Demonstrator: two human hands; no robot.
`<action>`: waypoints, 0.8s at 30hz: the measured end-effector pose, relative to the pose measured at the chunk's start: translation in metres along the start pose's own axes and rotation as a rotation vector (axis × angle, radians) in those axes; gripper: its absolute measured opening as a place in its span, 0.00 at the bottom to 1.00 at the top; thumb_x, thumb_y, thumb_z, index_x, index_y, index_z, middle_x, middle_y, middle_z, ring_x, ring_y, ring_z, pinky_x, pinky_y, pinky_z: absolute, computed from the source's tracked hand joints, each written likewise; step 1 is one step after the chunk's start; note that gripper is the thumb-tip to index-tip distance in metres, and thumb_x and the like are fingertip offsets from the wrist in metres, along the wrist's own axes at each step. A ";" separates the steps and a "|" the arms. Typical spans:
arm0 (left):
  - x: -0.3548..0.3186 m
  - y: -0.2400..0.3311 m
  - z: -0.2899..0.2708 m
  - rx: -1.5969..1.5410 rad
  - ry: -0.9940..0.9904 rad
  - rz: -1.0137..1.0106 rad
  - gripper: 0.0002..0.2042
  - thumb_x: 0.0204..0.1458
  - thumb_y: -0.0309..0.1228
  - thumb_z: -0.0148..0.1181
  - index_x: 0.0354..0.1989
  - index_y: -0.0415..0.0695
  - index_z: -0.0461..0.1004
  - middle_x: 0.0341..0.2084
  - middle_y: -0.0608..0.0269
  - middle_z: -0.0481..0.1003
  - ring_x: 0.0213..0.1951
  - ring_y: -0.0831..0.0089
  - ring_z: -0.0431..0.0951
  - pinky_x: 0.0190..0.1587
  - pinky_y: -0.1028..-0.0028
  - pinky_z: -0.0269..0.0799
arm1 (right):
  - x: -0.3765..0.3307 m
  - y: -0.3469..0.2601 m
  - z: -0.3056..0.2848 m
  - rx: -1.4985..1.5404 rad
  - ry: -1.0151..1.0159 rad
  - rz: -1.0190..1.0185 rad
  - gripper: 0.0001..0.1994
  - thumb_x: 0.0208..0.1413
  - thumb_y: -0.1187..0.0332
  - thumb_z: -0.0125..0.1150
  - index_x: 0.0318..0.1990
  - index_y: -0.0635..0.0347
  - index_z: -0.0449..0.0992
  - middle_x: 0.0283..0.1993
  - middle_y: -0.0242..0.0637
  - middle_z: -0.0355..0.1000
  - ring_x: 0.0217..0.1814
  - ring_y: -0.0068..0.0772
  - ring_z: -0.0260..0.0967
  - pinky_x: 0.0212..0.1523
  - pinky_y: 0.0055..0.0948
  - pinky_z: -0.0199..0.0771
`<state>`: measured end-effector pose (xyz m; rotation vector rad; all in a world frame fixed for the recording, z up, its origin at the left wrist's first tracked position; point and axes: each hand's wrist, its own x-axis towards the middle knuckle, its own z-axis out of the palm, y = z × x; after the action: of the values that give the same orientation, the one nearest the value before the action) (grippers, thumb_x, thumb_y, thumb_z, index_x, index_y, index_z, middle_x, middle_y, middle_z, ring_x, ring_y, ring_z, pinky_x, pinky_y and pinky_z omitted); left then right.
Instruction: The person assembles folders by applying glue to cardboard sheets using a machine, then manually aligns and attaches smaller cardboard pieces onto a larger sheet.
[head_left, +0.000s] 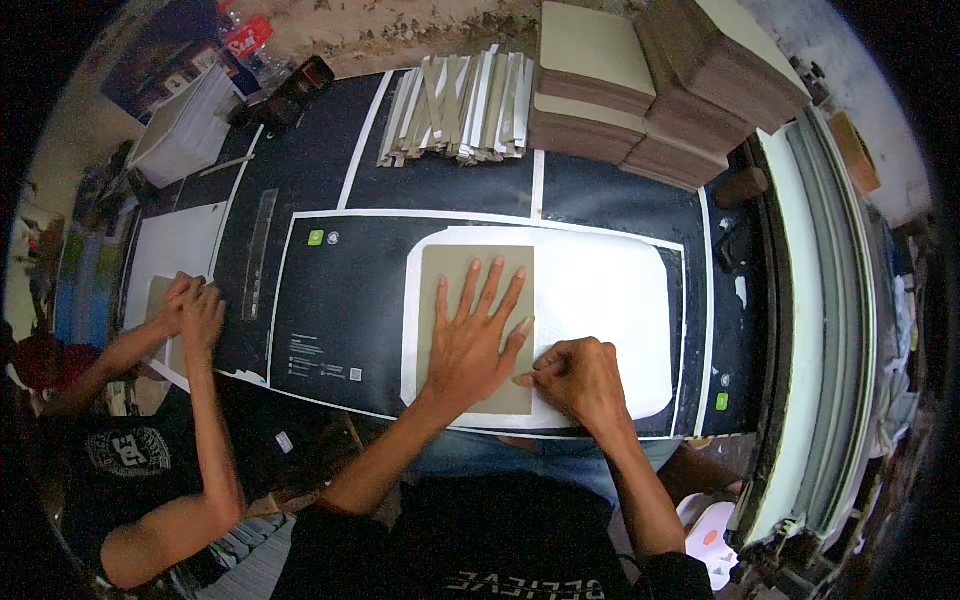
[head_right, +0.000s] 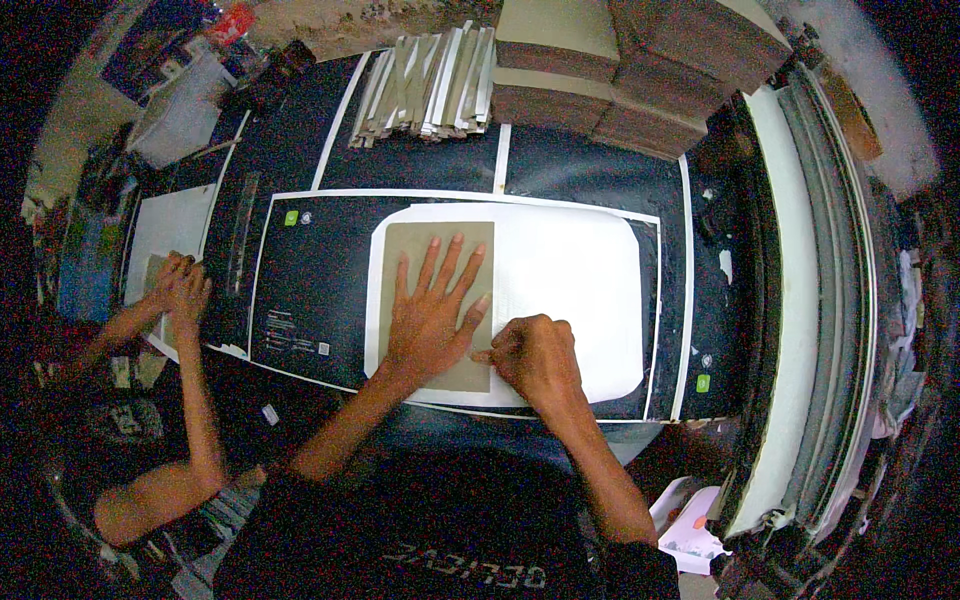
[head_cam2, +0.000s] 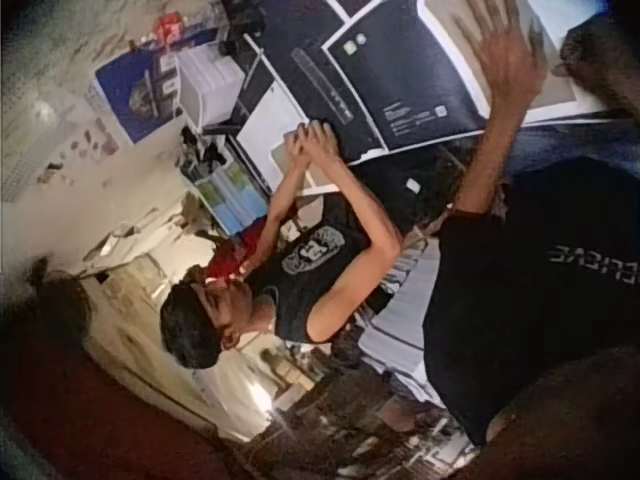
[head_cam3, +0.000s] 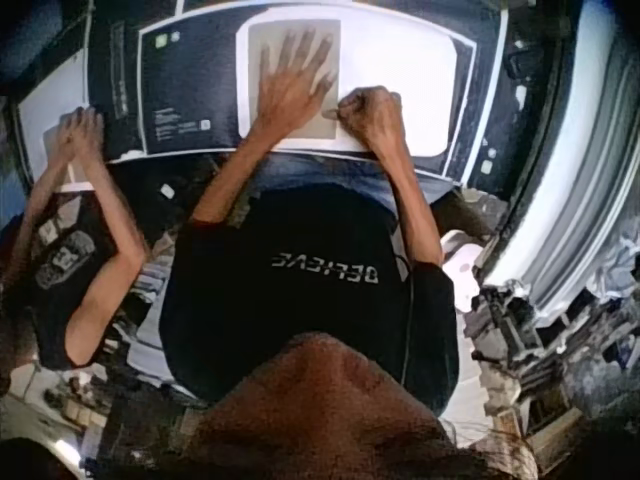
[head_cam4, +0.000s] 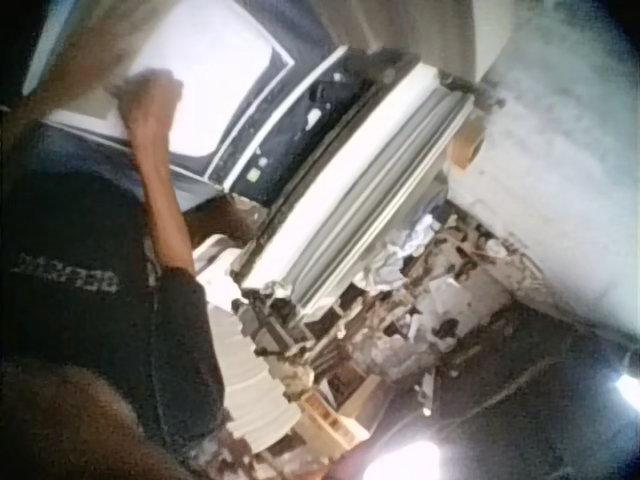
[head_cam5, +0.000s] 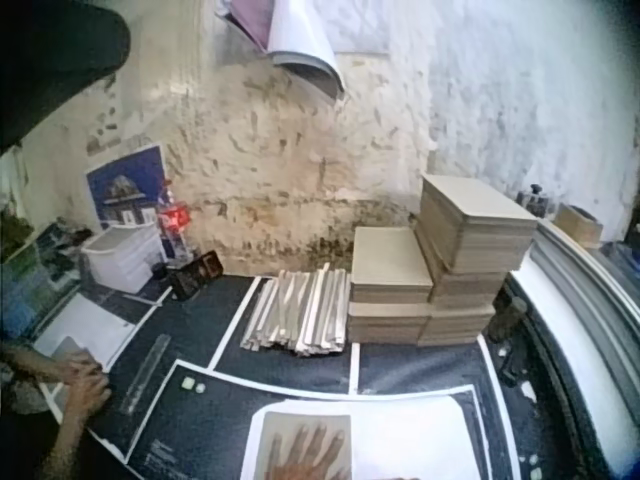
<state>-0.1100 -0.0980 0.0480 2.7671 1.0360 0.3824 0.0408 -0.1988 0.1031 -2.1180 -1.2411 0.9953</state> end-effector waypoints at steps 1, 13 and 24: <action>0.000 0.001 0.001 -0.004 -0.002 -0.003 0.30 0.69 0.49 0.41 0.77 0.51 0.54 0.76 0.50 0.50 0.77 0.49 0.46 0.74 0.39 0.31 | -0.001 0.001 0.001 0.004 0.006 -0.004 0.12 0.43 0.66 0.81 0.28 0.66 0.85 0.26 0.50 0.80 0.26 0.46 0.81 0.33 0.39 0.81; -0.001 -0.003 -0.005 -0.306 -0.022 -0.011 0.32 0.69 0.44 0.42 0.75 0.35 0.50 0.76 0.44 0.48 0.77 0.49 0.44 0.75 0.41 0.30 | -0.008 -0.024 -0.008 -0.360 0.040 -0.077 0.17 0.45 0.59 0.79 0.40 0.55 0.84 0.38 0.50 0.81 0.42 0.53 0.80 0.43 0.49 0.79; -0.023 0.002 -0.001 -0.104 0.021 0.011 0.36 0.68 0.51 0.41 0.76 0.37 0.48 0.76 0.39 0.45 0.78 0.48 0.42 0.74 0.40 0.29 | 0.234 -0.052 -0.180 -0.652 0.614 -0.612 0.28 0.57 0.68 0.68 0.63 0.65 0.67 0.50 0.60 0.76 0.55 0.66 0.72 0.55 0.51 0.75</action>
<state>-0.1258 -0.1145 0.0450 2.6833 0.9772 0.4546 0.2303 0.0240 0.1708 -1.9880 -1.8290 -0.3518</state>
